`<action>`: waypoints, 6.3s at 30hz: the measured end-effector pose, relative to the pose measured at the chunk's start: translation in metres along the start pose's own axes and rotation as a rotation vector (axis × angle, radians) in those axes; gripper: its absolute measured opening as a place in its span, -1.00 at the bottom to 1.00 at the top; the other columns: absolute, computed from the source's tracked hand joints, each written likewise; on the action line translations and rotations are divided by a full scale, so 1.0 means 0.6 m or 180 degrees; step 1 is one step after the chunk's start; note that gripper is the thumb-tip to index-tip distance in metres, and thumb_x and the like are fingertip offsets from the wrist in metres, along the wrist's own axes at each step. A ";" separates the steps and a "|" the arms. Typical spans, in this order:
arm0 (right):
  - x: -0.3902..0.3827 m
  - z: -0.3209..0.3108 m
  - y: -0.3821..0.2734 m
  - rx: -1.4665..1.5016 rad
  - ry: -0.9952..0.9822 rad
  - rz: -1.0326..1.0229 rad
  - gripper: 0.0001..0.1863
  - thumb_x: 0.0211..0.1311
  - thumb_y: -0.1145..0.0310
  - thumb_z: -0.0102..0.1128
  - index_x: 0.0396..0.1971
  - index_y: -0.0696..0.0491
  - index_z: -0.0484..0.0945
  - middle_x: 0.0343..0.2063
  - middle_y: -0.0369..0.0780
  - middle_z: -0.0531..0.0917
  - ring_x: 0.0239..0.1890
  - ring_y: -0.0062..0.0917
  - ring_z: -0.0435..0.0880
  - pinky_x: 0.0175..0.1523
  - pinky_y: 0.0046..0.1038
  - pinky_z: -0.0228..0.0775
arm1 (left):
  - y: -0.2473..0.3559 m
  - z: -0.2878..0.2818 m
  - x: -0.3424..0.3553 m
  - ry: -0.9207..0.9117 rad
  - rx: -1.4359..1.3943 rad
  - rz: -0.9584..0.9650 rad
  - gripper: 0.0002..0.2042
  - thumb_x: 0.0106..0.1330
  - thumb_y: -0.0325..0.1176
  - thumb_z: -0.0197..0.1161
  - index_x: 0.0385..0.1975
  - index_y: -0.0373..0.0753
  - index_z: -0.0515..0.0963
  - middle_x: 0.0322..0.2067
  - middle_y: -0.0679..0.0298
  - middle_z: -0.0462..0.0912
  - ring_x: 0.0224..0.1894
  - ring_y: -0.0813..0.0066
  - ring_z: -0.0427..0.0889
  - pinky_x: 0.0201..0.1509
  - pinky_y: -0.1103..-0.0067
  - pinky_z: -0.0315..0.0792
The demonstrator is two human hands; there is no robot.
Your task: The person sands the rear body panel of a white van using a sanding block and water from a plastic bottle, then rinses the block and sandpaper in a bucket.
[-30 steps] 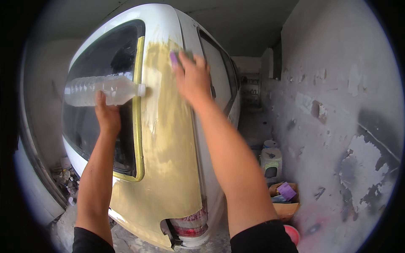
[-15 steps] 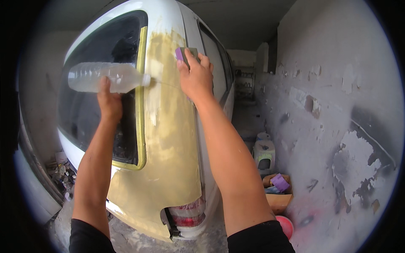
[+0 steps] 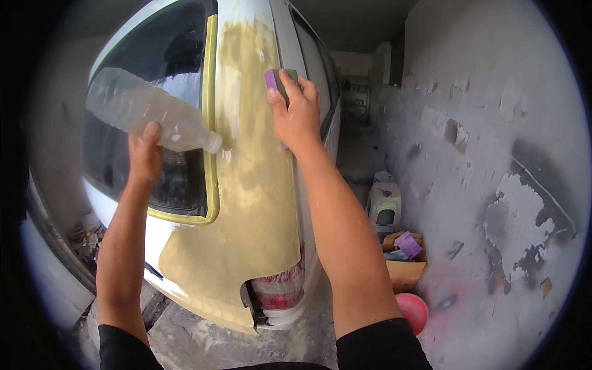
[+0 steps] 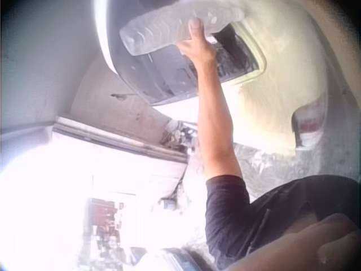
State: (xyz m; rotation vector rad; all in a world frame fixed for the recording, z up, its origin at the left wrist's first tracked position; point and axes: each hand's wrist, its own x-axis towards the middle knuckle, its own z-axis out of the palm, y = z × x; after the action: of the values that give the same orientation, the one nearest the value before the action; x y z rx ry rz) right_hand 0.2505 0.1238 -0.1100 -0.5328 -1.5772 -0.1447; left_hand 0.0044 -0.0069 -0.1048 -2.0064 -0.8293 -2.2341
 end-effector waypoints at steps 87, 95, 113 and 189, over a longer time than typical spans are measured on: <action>-0.311 -0.053 -0.070 -0.0542 -0.0182 0.0078 -0.51 0.13 0.40 0.26 0.13 -0.01 0.51 0.21 -0.01 0.30 0.23 -0.08 0.28 0.29 -0.19 0.13 | 0.052 0.017 -0.089 -0.0472 -0.0158 -0.0323 -0.45 0.11 -0.11 0.40 -0.02 -0.37 0.43 -0.15 0.19 0.55 -0.08 0.40 0.51 0.03 0.47 0.38; -0.221 -0.043 -0.010 0.0080 -0.0115 0.0077 -0.53 0.20 0.39 0.20 0.15 0.02 0.48 0.22 0.01 0.30 0.20 -0.12 0.34 0.28 -0.23 0.17 | 0.044 0.017 -0.105 -0.0599 -0.0084 -0.0460 -0.44 0.10 -0.12 0.43 -0.02 -0.37 0.43 -0.15 0.22 0.54 -0.09 0.42 0.51 0.04 0.48 0.37; -0.447 -0.090 -0.019 0.0287 -0.0086 0.0048 -0.50 0.11 0.41 0.27 0.13 -0.03 0.51 0.20 0.06 0.28 0.18 -0.06 0.31 0.24 -0.14 0.16 | 0.050 0.035 -0.117 -0.0523 0.0320 -0.0435 -0.30 0.05 0.00 0.45 0.06 -0.38 0.36 -0.11 0.20 0.52 -0.05 0.38 0.51 0.07 0.46 0.37; -0.413 -0.072 -0.007 0.0414 0.0154 0.1216 -0.49 0.21 0.37 0.21 0.20 0.02 0.42 0.21 0.04 0.27 0.24 -0.09 0.28 0.28 -0.24 0.18 | -0.012 -0.029 -0.180 -0.1021 0.0464 -0.0694 -0.30 0.08 0.05 0.37 0.05 -0.39 0.37 -0.10 0.20 0.50 -0.06 0.39 0.47 0.07 0.47 0.34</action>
State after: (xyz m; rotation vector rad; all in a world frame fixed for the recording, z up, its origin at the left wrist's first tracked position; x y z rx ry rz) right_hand 0.2852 0.0420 -0.3454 -0.7114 -1.3999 0.2311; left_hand 0.0039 -0.0426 -0.2088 -2.3361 -1.2559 -1.9002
